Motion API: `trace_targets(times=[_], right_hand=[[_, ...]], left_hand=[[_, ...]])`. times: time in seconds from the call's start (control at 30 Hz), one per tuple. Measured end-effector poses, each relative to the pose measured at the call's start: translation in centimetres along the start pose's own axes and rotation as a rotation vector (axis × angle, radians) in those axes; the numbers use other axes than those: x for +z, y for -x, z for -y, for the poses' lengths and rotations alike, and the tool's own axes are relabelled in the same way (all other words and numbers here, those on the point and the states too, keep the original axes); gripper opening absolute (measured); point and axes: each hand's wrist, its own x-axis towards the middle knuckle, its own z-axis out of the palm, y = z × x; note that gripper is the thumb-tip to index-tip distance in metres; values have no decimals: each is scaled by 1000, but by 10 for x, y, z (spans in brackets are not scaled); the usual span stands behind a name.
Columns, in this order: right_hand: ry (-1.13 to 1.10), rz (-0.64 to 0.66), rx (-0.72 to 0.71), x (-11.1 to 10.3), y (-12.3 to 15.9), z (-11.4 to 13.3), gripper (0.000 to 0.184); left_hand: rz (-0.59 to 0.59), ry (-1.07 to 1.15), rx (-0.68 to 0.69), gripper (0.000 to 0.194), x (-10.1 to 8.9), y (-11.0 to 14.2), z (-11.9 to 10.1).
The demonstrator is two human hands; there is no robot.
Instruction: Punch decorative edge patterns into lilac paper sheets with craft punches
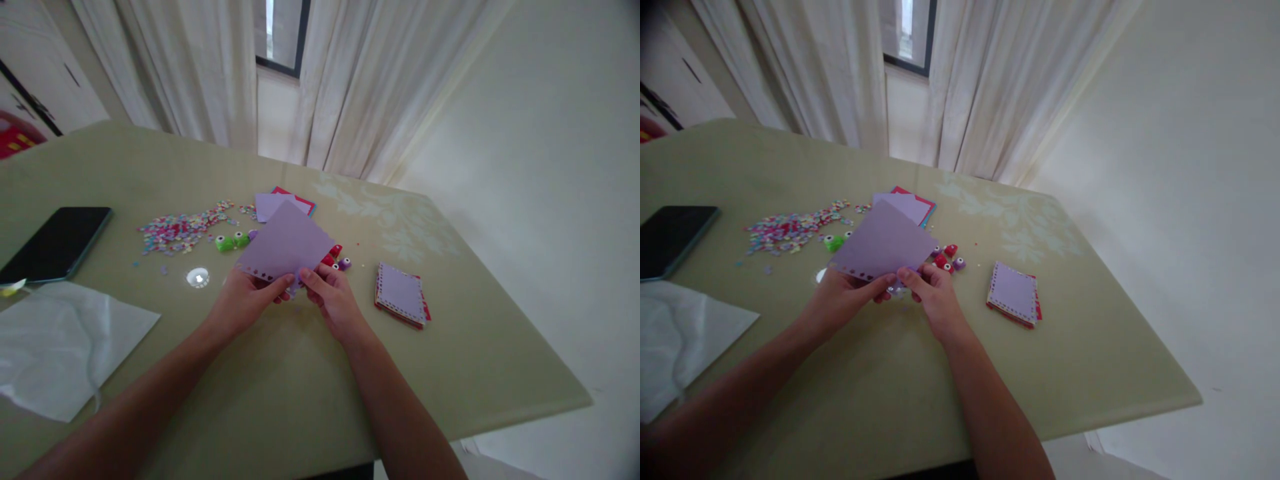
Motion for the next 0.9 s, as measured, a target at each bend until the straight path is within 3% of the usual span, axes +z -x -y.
trace_targets(times=[0.27,0.47,0.6,0.67,0.77,0.9], right_hand=[[0,-18,1,2,-1,1,44],[-9,38,-2,-5,-2,4,42],[-4,-103,-110,-15,-6,12,41],[104,-221,-223,-24,-9,14,40],[441,-361,-361,-39,-15,12,34],[904,-382,-442,-53,-20,4,27]], left_hand=[[-30,31,-31,19,3,0,-5],[-42,38,-16,21,1,1,-4],[-96,71,-21,25,0,1,-8],[-104,73,-19,25,0,1,-10],[-124,74,6,24,-1,-1,-11],[-242,66,60,22,-10,-7,-9]])
